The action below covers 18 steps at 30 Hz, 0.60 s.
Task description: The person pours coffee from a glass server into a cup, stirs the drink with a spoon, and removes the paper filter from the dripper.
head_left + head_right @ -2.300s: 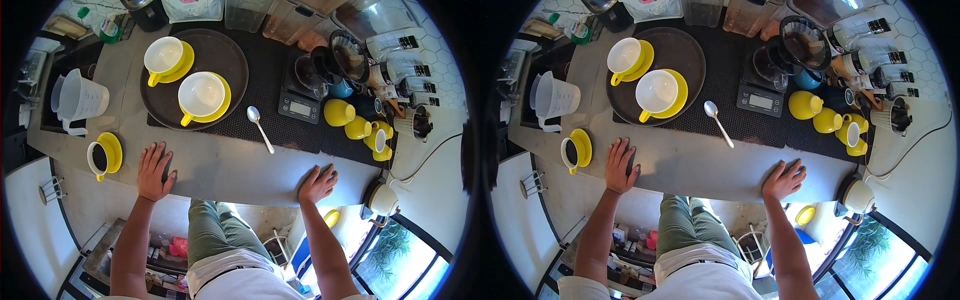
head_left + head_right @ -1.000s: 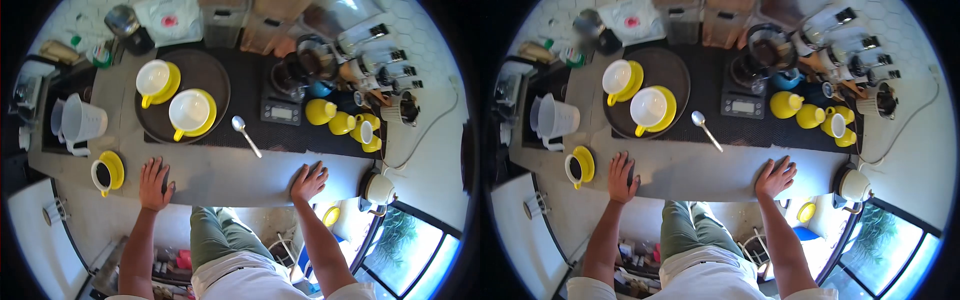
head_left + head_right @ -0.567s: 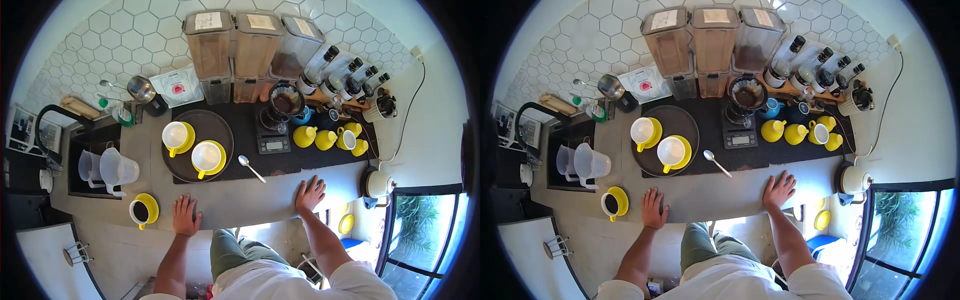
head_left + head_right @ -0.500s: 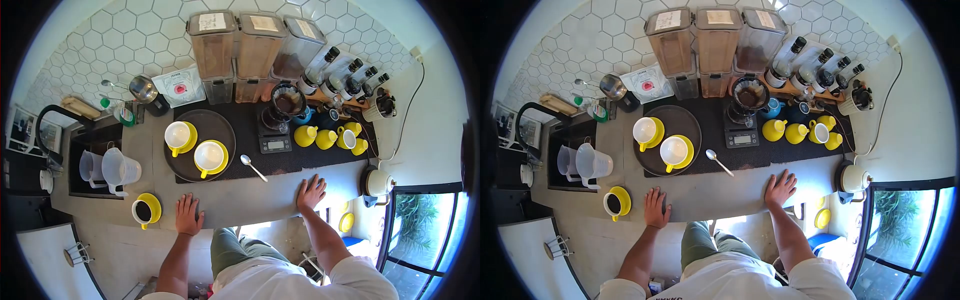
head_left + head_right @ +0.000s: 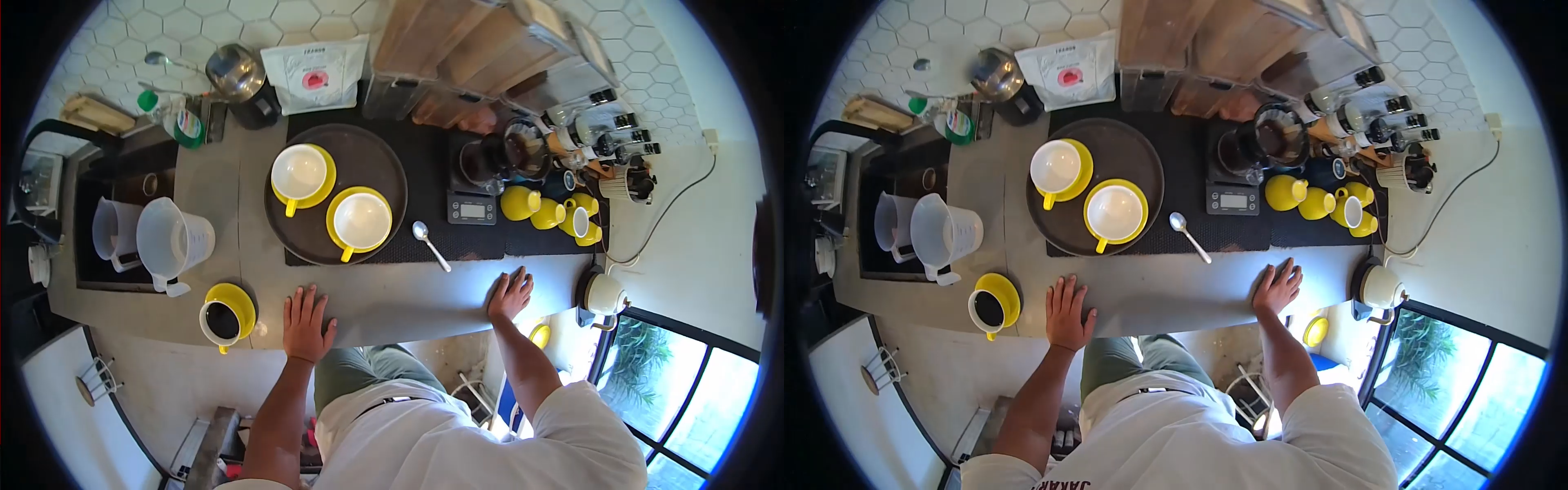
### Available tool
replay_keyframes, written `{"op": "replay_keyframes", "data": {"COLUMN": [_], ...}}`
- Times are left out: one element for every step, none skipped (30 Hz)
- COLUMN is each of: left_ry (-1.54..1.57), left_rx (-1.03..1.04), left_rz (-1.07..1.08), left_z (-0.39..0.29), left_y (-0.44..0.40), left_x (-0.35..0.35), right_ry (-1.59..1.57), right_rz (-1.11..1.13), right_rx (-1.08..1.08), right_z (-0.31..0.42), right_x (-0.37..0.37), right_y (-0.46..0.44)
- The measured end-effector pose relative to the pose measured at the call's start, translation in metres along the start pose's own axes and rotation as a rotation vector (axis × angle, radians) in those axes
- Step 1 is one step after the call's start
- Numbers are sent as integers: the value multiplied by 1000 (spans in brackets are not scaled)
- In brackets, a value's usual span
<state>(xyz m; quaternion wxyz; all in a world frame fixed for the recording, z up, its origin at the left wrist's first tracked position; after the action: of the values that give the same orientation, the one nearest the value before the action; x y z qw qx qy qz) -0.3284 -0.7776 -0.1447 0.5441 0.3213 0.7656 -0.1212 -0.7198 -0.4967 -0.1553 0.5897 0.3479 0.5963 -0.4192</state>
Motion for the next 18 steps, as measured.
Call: {"op": "replay_keyframes", "data": {"left_ry": [4, 9, 13, 15, 17, 18, 17, 26, 33, 30, 36, 41, 38, 40, 40, 34, 38, 41], "left_rx": [-9, -6, -1, -6, -2, 4, 2, 3, 5, 3, 13, 22, 20, 22, 24, 26, 14, 6], "left_rz": [18, 13, 5, 16, 9, 0, 5, -2, -12, -13, -16, -20, -24, -21, -17, -21, -14, -10], "left_z": [1, 2, 2, 3, 3, 4, 4, 3, 3, 4, 4, 3, 3, 3, 3, 3, 3, 2], "left_y": [0, -1, -1, -1, -1, 0, -1, -1, 0, 0, 0, 0, 0, 0, 0, 1, 1, 1], "left_x": [2, 2, 2, 3, 4, 3, 4, 3, 2, 1, 2, 2, 2, 2, 2, 1, 1, 1], "right_ry": [13, 1, -12, 6, 12, 11, 7, 15, 13, 21, 29, 30, 25, 29, 31, 24, 23, 22], "right_rz": [17, 1, -16, -28, -18, -32, -47, -52, -49, -55, -62, -67, -68, -67, -67, -68, -69, -73], "right_rx": [-3, -10, -17, -16, -17, -24, -31, -35, -35, -39, -45, -46, -47, -48, -47, -46, -48, -49], "right_z": [0, 0, 0, -2, -3, -4, -4, -4, -5, -6, -6, -6, -6, -6, -6, -6, -6, -5], "right_x": [2, 1, 1, 2, 4, 5, 5, 4, 5, 6, 6, 6, 6, 6, 6, 6, 5, 4], "right_y": [0, -1, -1, 0, 0, -1, -1, -1, 0, 0, -1, -1, -2, -2, -1, -1, -1, -1]}}
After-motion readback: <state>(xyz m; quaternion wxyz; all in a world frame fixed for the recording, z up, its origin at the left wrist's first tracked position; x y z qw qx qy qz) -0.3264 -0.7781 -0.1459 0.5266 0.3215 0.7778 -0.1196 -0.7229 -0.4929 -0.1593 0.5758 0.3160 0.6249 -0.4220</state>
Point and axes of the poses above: each hand's wrist, its own y-axis away from the middle knuckle, its own x-axis out of the palm, z = x × y, the point moved 7 cm from there along -y, towards the middle knuckle, and after that the axes turned 11 degrees about -x, right-handed, at the moved point
